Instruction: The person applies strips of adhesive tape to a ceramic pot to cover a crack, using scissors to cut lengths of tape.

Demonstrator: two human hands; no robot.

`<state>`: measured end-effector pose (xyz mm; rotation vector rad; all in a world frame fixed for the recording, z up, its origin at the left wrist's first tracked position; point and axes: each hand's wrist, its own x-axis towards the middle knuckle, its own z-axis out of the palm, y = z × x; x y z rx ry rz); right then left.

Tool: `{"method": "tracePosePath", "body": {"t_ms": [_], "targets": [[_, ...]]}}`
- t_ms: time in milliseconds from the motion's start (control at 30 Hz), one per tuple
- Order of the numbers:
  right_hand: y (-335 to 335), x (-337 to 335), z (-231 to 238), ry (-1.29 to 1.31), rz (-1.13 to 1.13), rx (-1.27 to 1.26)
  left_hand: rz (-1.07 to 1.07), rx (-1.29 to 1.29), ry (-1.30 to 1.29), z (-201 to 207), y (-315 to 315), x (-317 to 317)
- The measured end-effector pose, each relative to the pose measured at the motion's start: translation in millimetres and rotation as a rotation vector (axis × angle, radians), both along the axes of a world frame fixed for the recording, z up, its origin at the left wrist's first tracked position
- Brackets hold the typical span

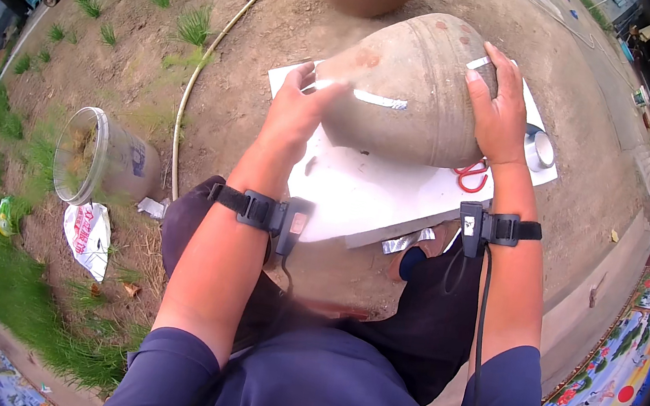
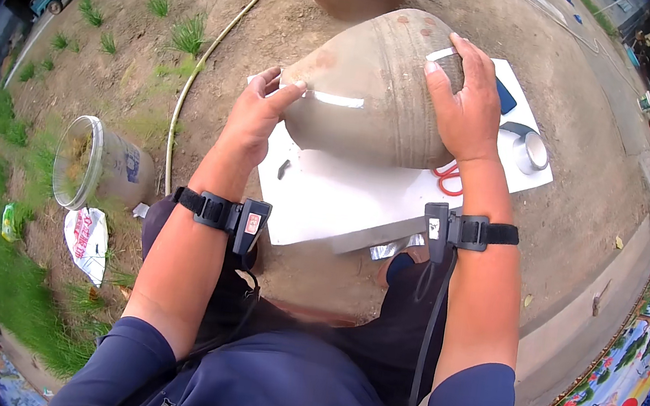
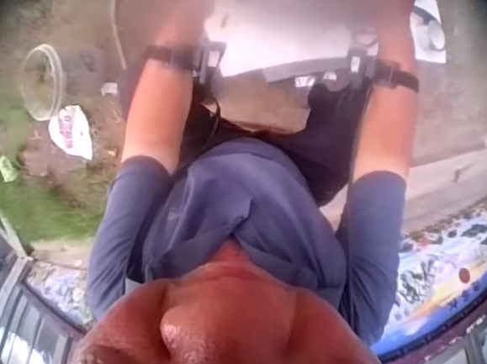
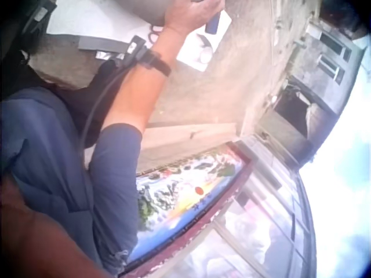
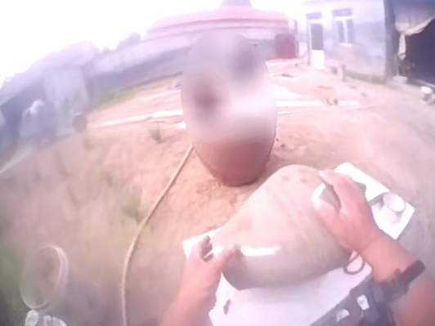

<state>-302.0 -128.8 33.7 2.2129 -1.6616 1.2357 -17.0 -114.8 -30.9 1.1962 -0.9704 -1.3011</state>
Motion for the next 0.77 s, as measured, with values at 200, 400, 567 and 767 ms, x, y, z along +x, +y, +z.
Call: {"method": "tracePosePath", "body": {"t_ms": [200, 400, 567, 767], "targets": [[-5, -4, -2, -0.007, 0.021, -0.024, -0.081, -0.028, -0.054, 7, -1, 0], [-7, -3, -8, -0.017, 0.033, -0.051, -0.084, -0.015, -0.267, 10, -8, 14], [-6, -3, -4, -0.026, 0.023, -0.038, -0.282, -0.274, -0.545, 20, -20, 23], [-4, -4, -2, -0.048, 0.024, -0.01, -0.349, -0.166, -0.523, 41, -18, 22]]}}
